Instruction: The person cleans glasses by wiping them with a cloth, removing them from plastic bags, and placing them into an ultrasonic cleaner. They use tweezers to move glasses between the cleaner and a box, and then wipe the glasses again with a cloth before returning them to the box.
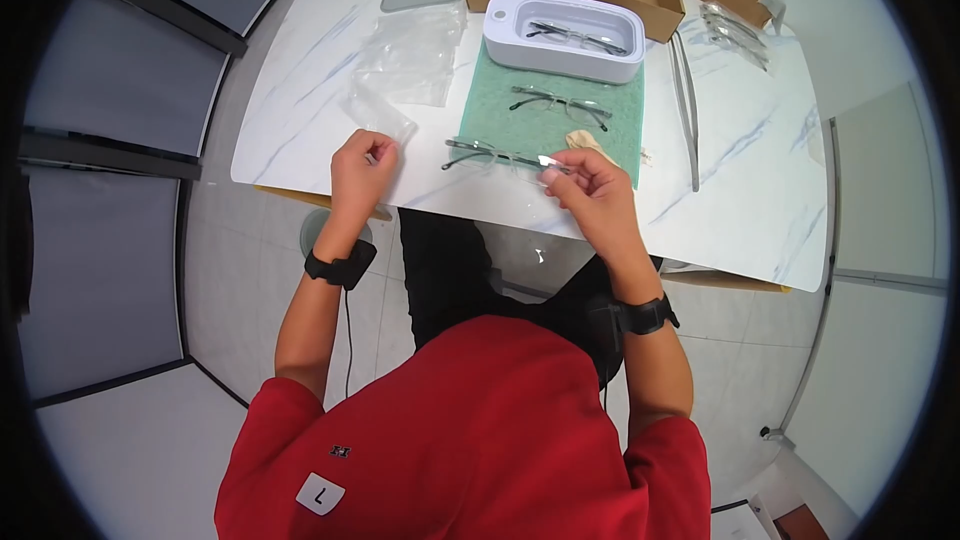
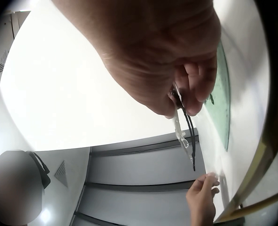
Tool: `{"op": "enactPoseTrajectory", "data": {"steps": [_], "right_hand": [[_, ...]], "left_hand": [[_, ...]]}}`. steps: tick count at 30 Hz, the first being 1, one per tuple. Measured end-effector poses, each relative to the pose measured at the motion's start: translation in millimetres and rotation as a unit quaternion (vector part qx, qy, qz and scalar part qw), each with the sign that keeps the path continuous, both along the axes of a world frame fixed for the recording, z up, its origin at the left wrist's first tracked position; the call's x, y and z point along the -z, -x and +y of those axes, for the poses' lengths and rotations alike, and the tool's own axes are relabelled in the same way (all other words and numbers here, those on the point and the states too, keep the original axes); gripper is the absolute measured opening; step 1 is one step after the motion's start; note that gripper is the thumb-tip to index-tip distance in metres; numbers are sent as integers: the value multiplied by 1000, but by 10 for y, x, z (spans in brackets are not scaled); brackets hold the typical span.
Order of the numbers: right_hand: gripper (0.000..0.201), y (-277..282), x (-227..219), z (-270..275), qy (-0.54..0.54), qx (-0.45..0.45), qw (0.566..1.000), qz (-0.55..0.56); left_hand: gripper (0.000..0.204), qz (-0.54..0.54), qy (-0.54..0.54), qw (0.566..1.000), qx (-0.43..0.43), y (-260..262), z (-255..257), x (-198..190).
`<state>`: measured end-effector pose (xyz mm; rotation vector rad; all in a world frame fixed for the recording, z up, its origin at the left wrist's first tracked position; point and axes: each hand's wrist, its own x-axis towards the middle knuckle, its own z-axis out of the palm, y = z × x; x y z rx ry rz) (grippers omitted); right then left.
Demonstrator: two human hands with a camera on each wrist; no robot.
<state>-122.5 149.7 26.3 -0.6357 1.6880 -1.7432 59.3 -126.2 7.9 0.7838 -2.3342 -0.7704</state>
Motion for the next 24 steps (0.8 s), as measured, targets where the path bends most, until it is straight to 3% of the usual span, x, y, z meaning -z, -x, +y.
{"op": "enactPoseTrajectory", "data": {"steps": [4,8,16,24], "right_hand": [[20,-188,-75,-257,30,10,999,7],[18,-284,23,-415,50,46,992,110],[19,-469,-44,-490,53,70,949,303],[19,-517,-65,-457,37,70,920,384]], "left_hand": [[13,30,-195,980,25,-72,14,-109],[13,41,-330,943,23,-97,28,-119],[15,73,-406,911,16,-33,111,-156],[13,109,-458,882,23,-12,165,-103]]}}
